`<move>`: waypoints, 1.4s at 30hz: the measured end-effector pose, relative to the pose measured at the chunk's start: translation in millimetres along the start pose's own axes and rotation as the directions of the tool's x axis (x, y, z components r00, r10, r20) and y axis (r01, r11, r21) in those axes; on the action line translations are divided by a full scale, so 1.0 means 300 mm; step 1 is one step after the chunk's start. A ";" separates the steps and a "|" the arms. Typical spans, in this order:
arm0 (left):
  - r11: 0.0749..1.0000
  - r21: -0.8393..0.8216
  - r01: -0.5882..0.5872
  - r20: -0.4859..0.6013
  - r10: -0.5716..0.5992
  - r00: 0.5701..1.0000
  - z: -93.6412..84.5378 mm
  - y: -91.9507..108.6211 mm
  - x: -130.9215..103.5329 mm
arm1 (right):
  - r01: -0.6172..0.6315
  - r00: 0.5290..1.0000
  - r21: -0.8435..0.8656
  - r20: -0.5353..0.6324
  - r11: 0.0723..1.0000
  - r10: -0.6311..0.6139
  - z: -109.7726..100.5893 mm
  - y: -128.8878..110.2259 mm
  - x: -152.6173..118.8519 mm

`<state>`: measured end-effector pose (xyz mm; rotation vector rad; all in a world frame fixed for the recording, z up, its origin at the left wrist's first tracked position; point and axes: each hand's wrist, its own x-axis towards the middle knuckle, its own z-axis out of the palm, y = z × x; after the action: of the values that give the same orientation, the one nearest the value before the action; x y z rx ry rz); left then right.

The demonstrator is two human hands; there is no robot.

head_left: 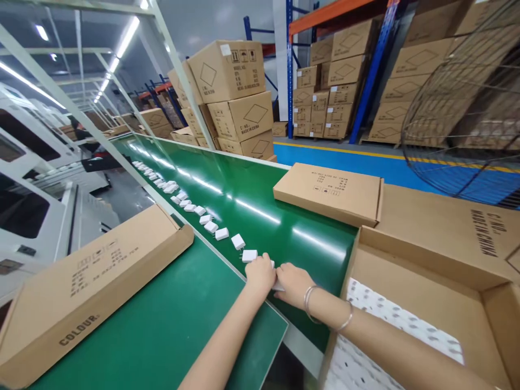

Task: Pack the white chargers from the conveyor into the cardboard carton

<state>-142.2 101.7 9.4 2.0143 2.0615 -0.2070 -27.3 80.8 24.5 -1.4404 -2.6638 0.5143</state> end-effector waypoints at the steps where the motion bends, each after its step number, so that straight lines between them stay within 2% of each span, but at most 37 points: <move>1: 1.000 -0.010 -0.012 0.007 0.012 1.000 -0.002 -0.005 0.006 | 0.002 1.000 -0.008 0.018 1.000 -0.002 0.012 -0.003 0.008; 5: 0.996 0.020 -0.089 -0.063 0.090 0.994 -0.056 -0.096 0.026 | -0.031 0.994 0.031 0.101 0.999 0.028 0.014 0.053 0.007; 8: 0.998 -0.022 -0.060 -0.101 0.057 0.993 -0.092 -0.182 0.043 | -0.099 0.986 0.119 0.146 0.988 0.081 -0.018 0.122 -0.020; 11: 0.970 -0.234 -0.071 -0.157 0.035 0.987 -0.082 -0.228 0.071 | -0.135 0.984 0.219 0.145 0.966 0.104 -0.063 0.167 -0.070; 13: 0.882 -0.427 -0.197 -0.191 0.126 0.974 -0.055 -0.238 0.092 | -0.135 0.985 0.376 0.152 0.917 0.083 -0.092 0.181 -0.113; 14: 0.820 -0.507 -0.265 -0.196 0.190 0.962 -0.040 -0.239 0.102 | -0.136 0.985 0.490 0.158 0.861 0.066 -0.105 0.186 -0.137; 16: 0.749 -0.570 -0.338 -0.167 0.298 0.940 -0.014 -0.242 0.117 | -0.151 0.984 0.728 0.173 0.669 0.034 -0.126 0.197 -0.189; 19: 0.837 -0.419 -0.351 -0.062 0.359 0.931 0.010 -0.245 0.127 | -0.189 0.980 0.922 0.200 0.337 0.005 -0.141 0.215 -0.279; 23: 0.920 -0.193 -0.340 0.048 0.355 0.934 0.018 -0.221 0.135 | -0.277 0.953 0.960 0.281 -0.051 0.110 -0.143 0.215 -0.407; 25: 0.935 -0.147 -0.324 0.082 0.338 0.938 0.011 -0.189 0.133 | -0.280 0.931 0.931 0.323 -0.236 0.171 -0.139 0.203 -0.457; 27: 0.938 -0.127 -0.323 0.077 0.334 0.939 -0.009 -0.143 0.112 | -0.250 0.932 0.892 0.327 -0.377 0.155 -0.133 0.193 -0.487; 28: 0.920 -0.172 -0.351 0.050 0.364 0.930 -0.023 -0.116 0.089 | -0.239 0.936 0.872 0.323 -0.428 0.136 -0.130 0.192 -0.494; 29: 0.877 -0.274 -0.395 0.005 0.412 0.911 -0.039 -0.087 0.058 | -0.235 0.940 0.852 0.322 -0.468 0.114 -0.127 0.192 -0.497; 30: 0.790 -0.422 -0.446 -0.055 0.468 0.882 -0.056 -0.056 0.018 | -0.234 0.942 0.834 0.321 -0.500 0.094 -0.124 0.194 -0.495; 32: 0.451 -0.746 -0.491 -0.207 0.544 0.813 -0.086 0.004 -0.078 | -0.234 0.945 0.812 0.318 -0.535 0.071 -0.119 0.201 -0.487; 33: 0.283 -0.836 -0.471 -0.253 0.562 0.787 -0.098 0.031 -0.128 | -0.237 0.948 0.807 0.313 -0.541 0.051 -0.117 0.203 -0.482; 34: 0.171 -0.872 -0.459 -0.290 0.574 0.766 -0.106 0.055 -0.173 | -0.240 0.952 0.805 0.305 -0.543 0.033 -0.116 0.205 -0.479; 35: 0.102 -0.882 -0.460 -0.322 0.584 0.745 -0.111 0.076 -0.213 | -0.242 0.955 0.802 0.296 -0.546 0.011 -0.115 0.205 -0.477; 36: 0.062 -0.878 -0.474 -0.351 0.591 0.727 -0.111 0.093 -0.244 | -0.244 0.958 0.798 0.287 -0.550 -0.010 -0.116 0.204 -0.477; 38: 0.038 -0.856 -0.515 -0.399 0.584 0.707 -0.104 0.116 -0.282 | -0.245 0.963 0.788 0.265 -0.565 -0.049 -0.120 0.198 -0.481; 42: 0.060 -0.842 -0.536 -0.428 0.530 0.732 -0.082 0.132 -0.295 | -0.282 0.955 0.761 0.283 -0.584 -0.093 -0.140 0.177 -0.492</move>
<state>-103.8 24.8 60.4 1.6563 0.7295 0.9752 106.7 -3.3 61.1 -0.6623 -0.4995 2.3486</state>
